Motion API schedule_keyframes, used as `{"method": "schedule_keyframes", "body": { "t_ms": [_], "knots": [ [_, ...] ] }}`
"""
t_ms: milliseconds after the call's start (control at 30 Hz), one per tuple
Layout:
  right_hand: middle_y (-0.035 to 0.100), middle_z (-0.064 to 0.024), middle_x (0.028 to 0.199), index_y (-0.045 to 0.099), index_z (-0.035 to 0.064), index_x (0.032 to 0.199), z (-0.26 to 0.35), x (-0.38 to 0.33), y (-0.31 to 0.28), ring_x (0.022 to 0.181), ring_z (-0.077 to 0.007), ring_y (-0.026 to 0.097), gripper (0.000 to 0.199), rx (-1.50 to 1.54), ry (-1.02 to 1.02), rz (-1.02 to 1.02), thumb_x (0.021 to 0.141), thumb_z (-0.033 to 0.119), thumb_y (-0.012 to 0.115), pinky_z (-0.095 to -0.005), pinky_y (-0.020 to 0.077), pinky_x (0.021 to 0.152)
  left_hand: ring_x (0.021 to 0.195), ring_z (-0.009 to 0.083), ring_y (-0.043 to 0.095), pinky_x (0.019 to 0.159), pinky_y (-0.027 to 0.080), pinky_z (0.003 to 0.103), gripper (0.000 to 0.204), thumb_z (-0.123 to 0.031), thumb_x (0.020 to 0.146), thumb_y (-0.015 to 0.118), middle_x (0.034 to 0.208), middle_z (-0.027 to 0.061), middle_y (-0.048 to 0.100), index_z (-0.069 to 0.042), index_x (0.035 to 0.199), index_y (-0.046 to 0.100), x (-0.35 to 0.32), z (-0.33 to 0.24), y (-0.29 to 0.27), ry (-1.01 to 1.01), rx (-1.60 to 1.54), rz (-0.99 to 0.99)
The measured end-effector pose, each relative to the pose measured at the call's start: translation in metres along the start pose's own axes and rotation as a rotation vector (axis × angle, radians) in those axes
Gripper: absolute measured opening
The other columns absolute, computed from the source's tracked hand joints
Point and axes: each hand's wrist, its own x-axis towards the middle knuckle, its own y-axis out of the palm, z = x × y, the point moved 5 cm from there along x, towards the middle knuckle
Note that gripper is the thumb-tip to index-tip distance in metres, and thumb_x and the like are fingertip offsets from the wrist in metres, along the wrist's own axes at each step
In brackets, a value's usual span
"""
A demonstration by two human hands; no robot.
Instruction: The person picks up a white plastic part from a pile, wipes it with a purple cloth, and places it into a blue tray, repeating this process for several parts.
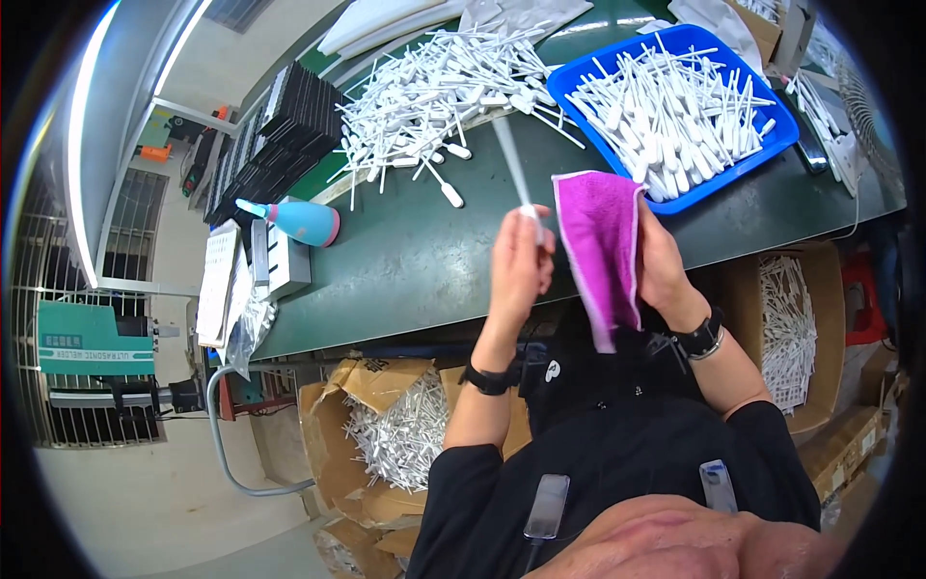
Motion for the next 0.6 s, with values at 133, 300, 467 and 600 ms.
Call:
{"method": "schedule_keyframes", "body": {
  "t_ms": [133,300,467,600],
  "knots": [
    [0.056,0.0028,0.081,0.055,0.0064,0.098,-0.006,0.014,-0.016,0.066,-0.0091,0.053,0.031,0.224,0.052,0.179,0.100,0.031,0.037,-0.0220,0.0435,0.062,0.043,0.0030,0.033,0.036,0.025,0.019,0.024,-0.027,0.099,0.039,0.065,-0.0004,0.048,-0.007,0.096,0.053,-0.020,0.031,0.035,0.430,0.820,0.113],
    [0.053,0.0012,0.078,0.054,0.0066,0.096,0.031,0.036,-0.021,0.064,-0.0102,0.050,0.027,0.474,0.002,0.821,0.100,0.029,0.039,-0.0232,0.0428,0.060,0.041,0.0088,0.039,0.038,0.033,0.024,0.025,-0.026,0.098,0.043,0.061,0.0005,0.048,-0.004,0.088,0.050,-0.042,0.037,0.060,0.102,0.360,0.385],
    [0.053,0.0023,0.076,0.052,0.0067,0.097,-0.003,0.005,-0.005,0.062,-0.0070,0.048,0.021,-0.125,-0.013,0.058,0.099,0.025,0.042,-0.0223,0.0405,0.057,0.039,0.0125,0.043,0.040,0.037,0.029,0.028,-0.024,0.096,0.048,0.056,0.0005,0.048,-0.001,0.081,0.050,-0.044,0.028,0.054,-0.193,-0.008,0.284],
    [0.051,0.0042,0.075,0.052,0.0067,0.097,-0.018,0.009,-0.012,0.063,-0.0044,0.046,0.021,-0.422,-0.328,0.345,0.099,0.025,0.042,-0.0209,0.0390,0.057,0.042,0.0063,0.041,0.039,0.032,0.025,0.029,-0.023,0.094,0.053,0.054,-0.0020,0.050,-0.002,0.075,0.058,-0.032,0.003,0.045,0.593,1.307,0.079]
  ]
}}
